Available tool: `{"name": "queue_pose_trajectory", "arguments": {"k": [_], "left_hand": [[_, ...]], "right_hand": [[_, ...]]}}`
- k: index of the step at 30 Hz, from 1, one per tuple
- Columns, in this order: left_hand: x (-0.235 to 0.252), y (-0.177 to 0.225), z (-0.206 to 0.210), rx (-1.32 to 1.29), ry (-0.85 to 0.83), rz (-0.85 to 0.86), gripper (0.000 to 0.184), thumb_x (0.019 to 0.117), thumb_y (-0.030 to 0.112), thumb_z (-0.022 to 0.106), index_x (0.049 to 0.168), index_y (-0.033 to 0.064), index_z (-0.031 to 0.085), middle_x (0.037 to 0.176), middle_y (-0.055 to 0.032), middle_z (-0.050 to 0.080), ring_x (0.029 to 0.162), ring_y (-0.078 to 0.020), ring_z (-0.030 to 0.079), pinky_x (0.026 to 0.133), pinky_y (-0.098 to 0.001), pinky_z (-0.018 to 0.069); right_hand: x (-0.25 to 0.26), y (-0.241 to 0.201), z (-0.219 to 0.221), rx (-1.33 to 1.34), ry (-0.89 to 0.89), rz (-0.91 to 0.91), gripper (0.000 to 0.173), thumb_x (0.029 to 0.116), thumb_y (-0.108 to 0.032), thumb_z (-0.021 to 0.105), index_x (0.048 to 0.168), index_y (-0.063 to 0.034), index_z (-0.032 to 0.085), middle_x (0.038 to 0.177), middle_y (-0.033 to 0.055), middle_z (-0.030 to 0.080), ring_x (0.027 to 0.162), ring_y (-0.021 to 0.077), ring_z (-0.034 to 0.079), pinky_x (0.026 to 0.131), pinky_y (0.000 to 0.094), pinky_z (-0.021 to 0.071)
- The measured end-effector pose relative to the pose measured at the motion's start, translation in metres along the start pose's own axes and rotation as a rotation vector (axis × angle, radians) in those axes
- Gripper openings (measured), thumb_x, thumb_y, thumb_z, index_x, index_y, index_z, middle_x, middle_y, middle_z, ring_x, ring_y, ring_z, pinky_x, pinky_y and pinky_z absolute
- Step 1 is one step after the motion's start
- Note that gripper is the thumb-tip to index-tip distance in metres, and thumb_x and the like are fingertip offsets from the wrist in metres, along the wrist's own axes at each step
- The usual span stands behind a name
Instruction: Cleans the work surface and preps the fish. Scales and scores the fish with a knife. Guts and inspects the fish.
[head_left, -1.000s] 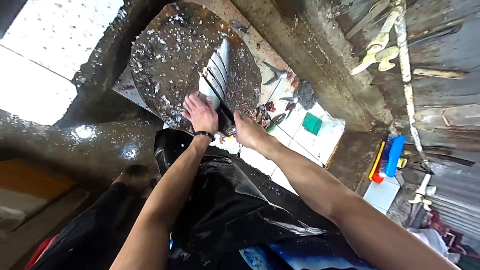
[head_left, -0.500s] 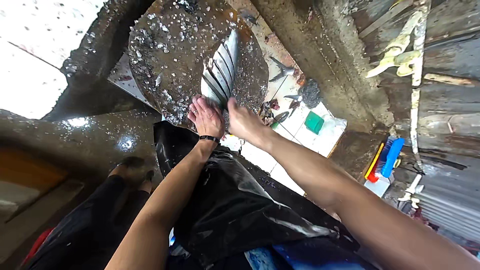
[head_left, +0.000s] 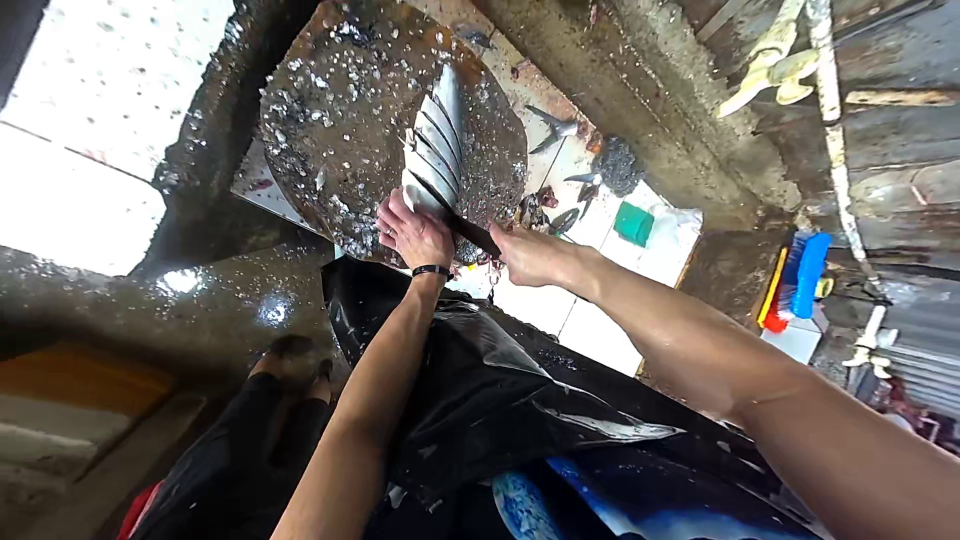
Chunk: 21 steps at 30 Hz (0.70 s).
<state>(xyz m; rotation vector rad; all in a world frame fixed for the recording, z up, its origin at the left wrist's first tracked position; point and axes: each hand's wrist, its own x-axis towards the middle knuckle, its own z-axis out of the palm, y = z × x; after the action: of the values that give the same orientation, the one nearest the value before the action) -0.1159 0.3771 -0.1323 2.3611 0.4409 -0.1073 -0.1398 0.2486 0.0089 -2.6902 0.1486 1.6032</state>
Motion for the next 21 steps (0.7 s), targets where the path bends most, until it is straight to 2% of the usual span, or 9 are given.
{"name": "queue_pose_trajectory", "arguments": {"k": [3,5,7,9,11,13,14,16,21], "left_hand": [[-0.004,-0.014,-0.008,-0.199,0.055,0.111,0.043,0.0977,0.018,0.050,0.140,0.0080,0.049,0.140,-0.0194,0.053,0.136,-0.0376,0.046,0.110,-0.0581,0.0372],[-0.003,-0.022,-0.029,-0.184,-0.046,0.260,0.046,0.0980,0.026,0.059,0.135,-0.0001,0.052,0.138,-0.0268,0.053,0.132,-0.0429,0.049,0.111,-0.0562,0.0420],[-0.002,-0.023,-0.049,0.054,-0.265,0.438,0.070,0.0899,0.040,0.075,0.142,0.0014,0.048,0.147,-0.0311,0.043,0.134,-0.0492,0.047,0.107,-0.0581,0.0473],[0.001,-0.023,-0.063,0.313,-0.423,0.516,0.091,0.0798,0.033,0.085,0.152,0.0033,0.038,0.158,-0.0290,0.033,0.137,-0.0503,0.045,0.104,-0.0594,0.0494],[0.019,-0.027,-0.068,0.390,-0.402,0.466,0.082,0.0837,0.029,0.081,0.152,0.0050,0.041,0.150,-0.0251,0.048,0.127,-0.0453,0.058,0.095,-0.0599,0.0554],[0.043,-0.031,-0.085,0.327,-0.347,0.333,0.066,0.0899,0.038,0.074,0.145,0.0088,0.051,0.129,-0.0217,0.065,0.107,-0.0434,0.069,0.083,-0.0658,0.0571],[0.053,-0.030,-0.097,0.310,-0.337,0.277,0.064,0.0898,0.044,0.074,0.141,0.0113,0.054,0.117,-0.0221,0.070,0.101,-0.0445,0.071,0.080,-0.0682,0.0561],[0.067,-0.016,-0.124,0.442,-0.392,0.254,0.065,0.0876,0.051,0.074,0.140,0.0164,0.058,0.111,-0.0218,0.073,0.101,-0.0452,0.070,0.082,-0.0700,0.0541],[0.056,0.039,-0.126,1.051,-0.663,0.356,0.067,0.0726,0.054,0.087,0.122,0.0119,0.070,0.120,-0.0212,0.070,0.111,-0.0445,0.066,0.086,-0.0688,0.0531]], "right_hand": [[-0.021,0.015,0.015,0.003,-0.065,0.007,0.066,0.0853,-0.011,0.074,0.144,-0.0099,0.043,0.101,0.0193,0.069,0.088,0.0398,0.071,0.071,0.0609,0.0582],[-0.034,0.030,0.027,0.010,-0.087,-0.010,0.065,0.0843,-0.012,0.075,0.142,-0.0079,0.046,0.104,0.0216,0.068,0.092,0.0413,0.070,0.073,0.0625,0.0570],[-0.045,0.049,0.031,0.053,-0.079,0.023,0.050,0.0902,-0.013,0.070,0.136,-0.0089,0.050,0.103,0.0202,0.068,0.094,0.0402,0.070,0.076,0.0611,0.0568],[-0.051,0.070,0.046,0.189,0.031,0.082,0.043,0.0960,-0.015,0.063,0.137,-0.0102,0.050,0.100,0.0201,0.068,0.092,0.0407,0.070,0.075,0.0614,0.0566],[-0.040,0.096,0.066,0.348,0.241,0.157,0.040,0.1027,-0.025,0.056,0.141,-0.0128,0.051,0.097,0.0226,0.069,0.088,0.0443,0.070,0.072,0.0655,0.0561],[-0.016,0.114,0.085,0.507,0.441,0.276,0.040,0.1051,-0.033,0.052,0.139,-0.0124,0.051,0.094,0.0260,0.069,0.086,0.0489,0.070,0.069,0.0688,0.0544],[-0.003,0.119,0.095,0.580,0.529,0.344,0.041,0.1042,-0.034,0.053,0.138,-0.0113,0.052,0.091,0.0276,0.068,0.083,0.0508,0.069,0.066,0.0698,0.0535],[0.026,0.127,0.106,0.678,0.610,0.485,0.046,0.1021,-0.037,0.054,0.140,-0.0112,0.047,0.092,0.0295,0.068,0.084,0.0525,0.069,0.065,0.0703,0.0527],[0.087,0.132,0.099,0.893,0.601,0.611,0.086,0.0846,-0.024,0.075,0.158,-0.0101,0.032,0.128,0.0355,0.061,0.108,0.0560,0.064,0.085,0.0741,0.0516]]}}
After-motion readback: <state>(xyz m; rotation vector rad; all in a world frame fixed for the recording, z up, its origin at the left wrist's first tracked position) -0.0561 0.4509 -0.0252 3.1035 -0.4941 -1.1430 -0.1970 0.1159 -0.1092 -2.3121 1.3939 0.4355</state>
